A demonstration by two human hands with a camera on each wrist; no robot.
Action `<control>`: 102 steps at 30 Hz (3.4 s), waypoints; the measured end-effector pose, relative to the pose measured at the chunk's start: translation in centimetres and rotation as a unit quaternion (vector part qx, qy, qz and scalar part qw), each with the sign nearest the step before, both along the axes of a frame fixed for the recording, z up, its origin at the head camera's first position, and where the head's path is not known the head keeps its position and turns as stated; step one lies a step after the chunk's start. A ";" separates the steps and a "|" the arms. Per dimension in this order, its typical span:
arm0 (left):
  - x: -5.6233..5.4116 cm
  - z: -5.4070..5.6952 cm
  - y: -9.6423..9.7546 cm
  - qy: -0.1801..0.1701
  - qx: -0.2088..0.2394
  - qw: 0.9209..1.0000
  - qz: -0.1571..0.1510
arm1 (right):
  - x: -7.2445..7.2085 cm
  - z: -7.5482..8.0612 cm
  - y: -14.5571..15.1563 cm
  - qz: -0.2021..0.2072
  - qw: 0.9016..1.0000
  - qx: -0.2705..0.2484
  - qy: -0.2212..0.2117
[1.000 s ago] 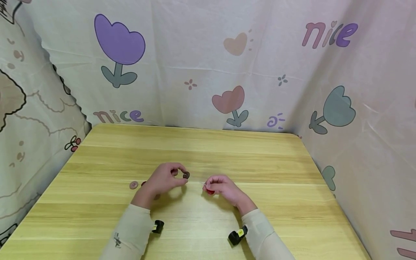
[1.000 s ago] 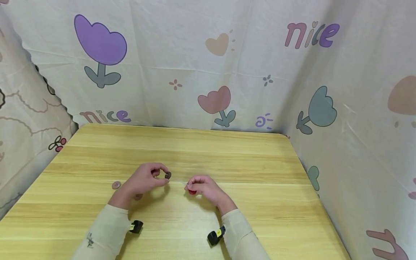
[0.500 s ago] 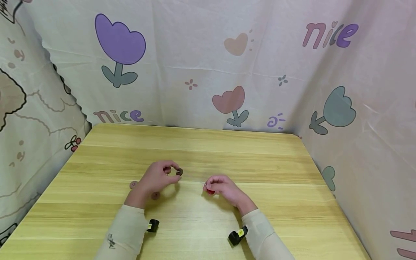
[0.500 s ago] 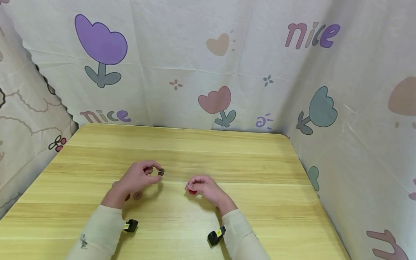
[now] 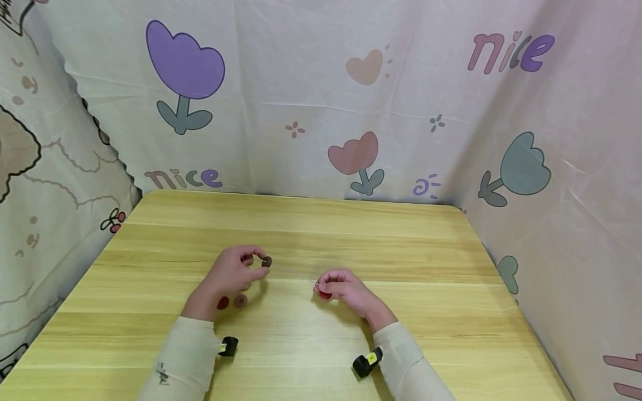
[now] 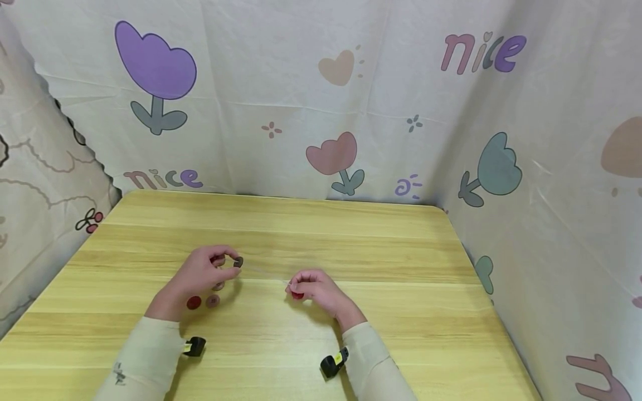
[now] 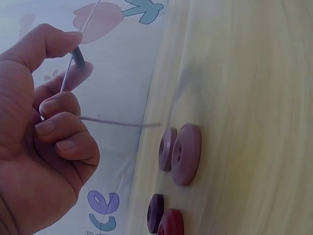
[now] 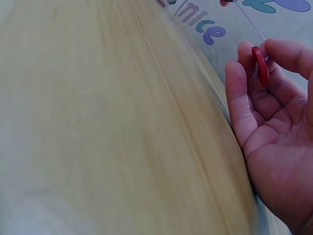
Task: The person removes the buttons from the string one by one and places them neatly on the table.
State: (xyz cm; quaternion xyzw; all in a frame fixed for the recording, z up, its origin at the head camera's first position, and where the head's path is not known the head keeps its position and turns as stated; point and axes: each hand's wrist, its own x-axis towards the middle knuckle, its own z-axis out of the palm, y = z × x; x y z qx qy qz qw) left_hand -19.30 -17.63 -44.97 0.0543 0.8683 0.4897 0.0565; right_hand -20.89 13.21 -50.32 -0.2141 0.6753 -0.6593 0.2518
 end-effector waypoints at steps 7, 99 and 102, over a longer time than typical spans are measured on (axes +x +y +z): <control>0.2 0.3 -0.9 -0.009 0.007 1.000 0.013 | 0.0 0.0 0.0 -0.002 1.000 0.003 0.002; 4.0 0.0 -10.0 0.042 -0.103 0.985 0.135 | -0.1 0.2 0.0 -0.002 1.000 -0.027 -0.005; 4.5 -0.1 -10.5 0.026 -0.110 0.985 0.134 | -0.1 0.1 0.0 -0.001 1.000 -0.026 -0.007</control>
